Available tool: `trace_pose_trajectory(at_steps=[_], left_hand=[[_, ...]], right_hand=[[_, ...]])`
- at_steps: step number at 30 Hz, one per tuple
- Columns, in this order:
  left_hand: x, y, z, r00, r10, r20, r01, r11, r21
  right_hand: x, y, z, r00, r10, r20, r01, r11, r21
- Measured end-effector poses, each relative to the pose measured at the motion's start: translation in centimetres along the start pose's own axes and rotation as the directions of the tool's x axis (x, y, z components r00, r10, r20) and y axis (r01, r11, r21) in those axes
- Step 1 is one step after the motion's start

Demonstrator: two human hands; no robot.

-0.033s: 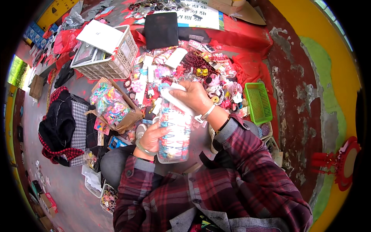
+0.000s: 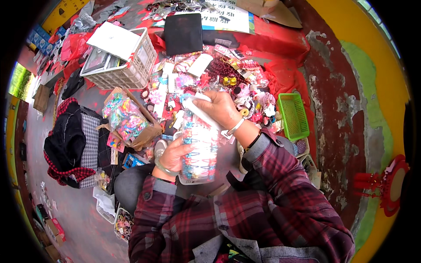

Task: The person sits on the floor and sorts through various small items, including hair accessories and packaged goods, placing them into a white plastic basket. They handle items one by one, picking them up from a pile and arranging them in the basket.

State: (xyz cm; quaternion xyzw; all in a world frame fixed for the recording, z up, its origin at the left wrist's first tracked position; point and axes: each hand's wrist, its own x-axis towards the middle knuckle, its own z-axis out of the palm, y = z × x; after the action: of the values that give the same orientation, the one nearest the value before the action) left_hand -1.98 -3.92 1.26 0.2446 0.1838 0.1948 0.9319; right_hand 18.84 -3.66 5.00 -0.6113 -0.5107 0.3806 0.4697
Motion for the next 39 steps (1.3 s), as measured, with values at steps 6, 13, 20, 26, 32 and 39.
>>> trace_pose_trajectory(at_steps=[6, 13, 20, 26, 32, 39], left_hand=[[0.4, -0.7, 0.0, 0.999, 0.043, -0.032, -0.042, 0.999, 0.032], [1.0, -0.1, -0.7, 0.979, 0.199, -0.050, -0.204, 0.970, -0.132], [2.1, 1.1, -2.9, 0.908, 0.356, -0.222, -0.401, 0.892, -0.208], [0.3, 3.3, -1.4, 0.957, 0.272, -0.102, -0.290, 0.898, -0.332], [1.4, -1.0, 0.6, 0.901, 0.376, -0.217, -0.389, 0.921, -0.017], [2.3, -1.1, -0.1, 0.880, 0.347, -0.323, -0.437, 0.859, -0.266]], right_hand=[[1.1, 2.9, 1.2, 0.966, 0.126, -0.225, -0.060, 0.958, 0.279], [1.6, 0.9, -3.0, 0.923, 0.059, -0.381, 0.199, 0.774, 0.601], [-3.2, -0.2, 3.9, 0.670, -0.475, 0.570, 0.735, 0.537, -0.415], [-6.6, -0.3, 6.3, 0.598, -0.459, 0.657, 0.772, 0.552, -0.316], [-2.2, 0.6, 4.9, 0.830, -0.486, 0.273, 0.532, 0.546, -0.647], [-3.8, 0.4, 5.7, 0.832, -0.453, 0.321, 0.554, 0.642, -0.529]])
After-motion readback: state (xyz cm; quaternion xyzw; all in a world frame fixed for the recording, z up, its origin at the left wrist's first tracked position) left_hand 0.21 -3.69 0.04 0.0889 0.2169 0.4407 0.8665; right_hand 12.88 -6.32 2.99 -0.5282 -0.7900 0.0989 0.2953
